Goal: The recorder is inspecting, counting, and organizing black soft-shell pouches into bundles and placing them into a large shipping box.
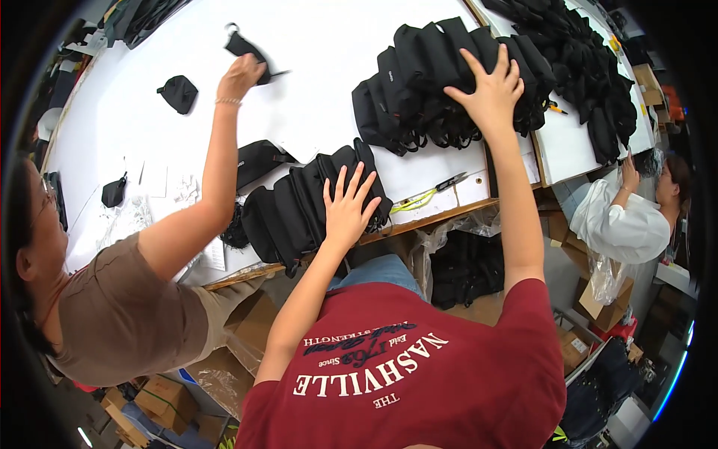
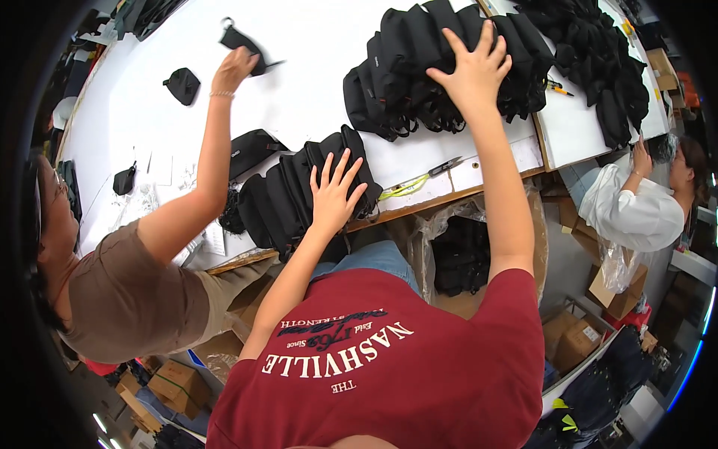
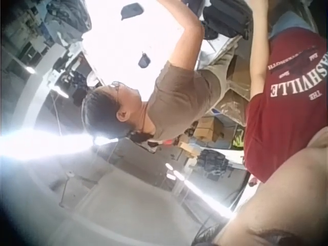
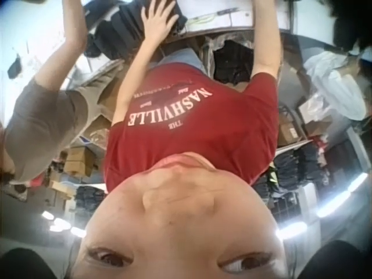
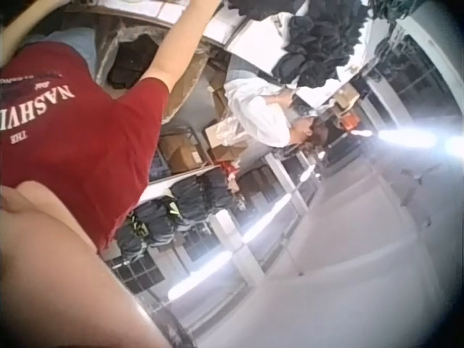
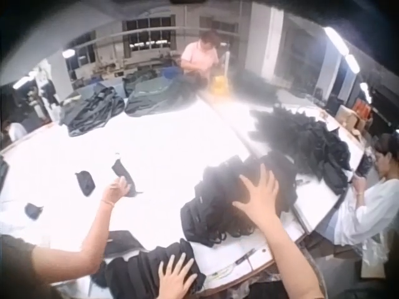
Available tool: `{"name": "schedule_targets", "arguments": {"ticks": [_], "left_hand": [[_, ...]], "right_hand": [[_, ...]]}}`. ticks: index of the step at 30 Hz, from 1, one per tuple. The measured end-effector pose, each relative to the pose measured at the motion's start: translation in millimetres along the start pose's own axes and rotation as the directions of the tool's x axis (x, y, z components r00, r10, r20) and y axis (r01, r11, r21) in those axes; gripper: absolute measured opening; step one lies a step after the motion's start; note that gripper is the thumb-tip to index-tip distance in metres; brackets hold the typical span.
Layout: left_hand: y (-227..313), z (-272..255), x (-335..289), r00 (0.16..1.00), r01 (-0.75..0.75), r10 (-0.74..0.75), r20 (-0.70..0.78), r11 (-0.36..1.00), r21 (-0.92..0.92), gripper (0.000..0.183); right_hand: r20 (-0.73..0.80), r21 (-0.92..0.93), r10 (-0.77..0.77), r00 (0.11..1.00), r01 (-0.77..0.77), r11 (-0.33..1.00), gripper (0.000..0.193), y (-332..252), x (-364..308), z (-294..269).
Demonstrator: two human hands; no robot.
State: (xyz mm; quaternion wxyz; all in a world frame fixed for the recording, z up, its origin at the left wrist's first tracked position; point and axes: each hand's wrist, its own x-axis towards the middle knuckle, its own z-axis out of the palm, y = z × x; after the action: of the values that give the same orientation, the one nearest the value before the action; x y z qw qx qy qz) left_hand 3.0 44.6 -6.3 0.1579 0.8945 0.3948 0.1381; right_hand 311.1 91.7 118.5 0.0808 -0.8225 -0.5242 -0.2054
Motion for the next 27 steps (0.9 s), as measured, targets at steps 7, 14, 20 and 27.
{"name": "schedule_targets", "arguments": {"ticks": [7, 14, 20, 27], "left_hand": [[-1.9, 1.4, 0.6, 0.999, -0.009, 0.010, -0.046, 1.000, 0.017, 0.050], [-1.3, 5.7, 0.4, 0.998, -0.014, 0.016, -0.064, 0.999, 0.040, 0.050], [2.1, 6.1, 1.9, 0.997, -0.035, 0.036, -0.069, 0.999, 0.017, 0.049], [-4.3, 0.7, 0.5, 1.000, -0.018, 0.019, -0.016, 1.000, 0.010, 0.050]], "right_hand": [[0.012, 0.231, 0.021, 1.000, -0.024, 0.973, 0.065, 30.2, 20.4, 7.6], [0.049, 0.212, 0.001, 0.999, -0.011, 0.977, 0.040, 37.1, 28.0, 9.5], [-0.422, 0.423, 0.139, 0.896, 0.059, 0.904, 0.023, 56.2, -2.8, -38.5], [-0.106, 0.688, 0.192, 0.976, -0.068, 0.723, 0.025, -29.7, -180.6, -79.4]]}}
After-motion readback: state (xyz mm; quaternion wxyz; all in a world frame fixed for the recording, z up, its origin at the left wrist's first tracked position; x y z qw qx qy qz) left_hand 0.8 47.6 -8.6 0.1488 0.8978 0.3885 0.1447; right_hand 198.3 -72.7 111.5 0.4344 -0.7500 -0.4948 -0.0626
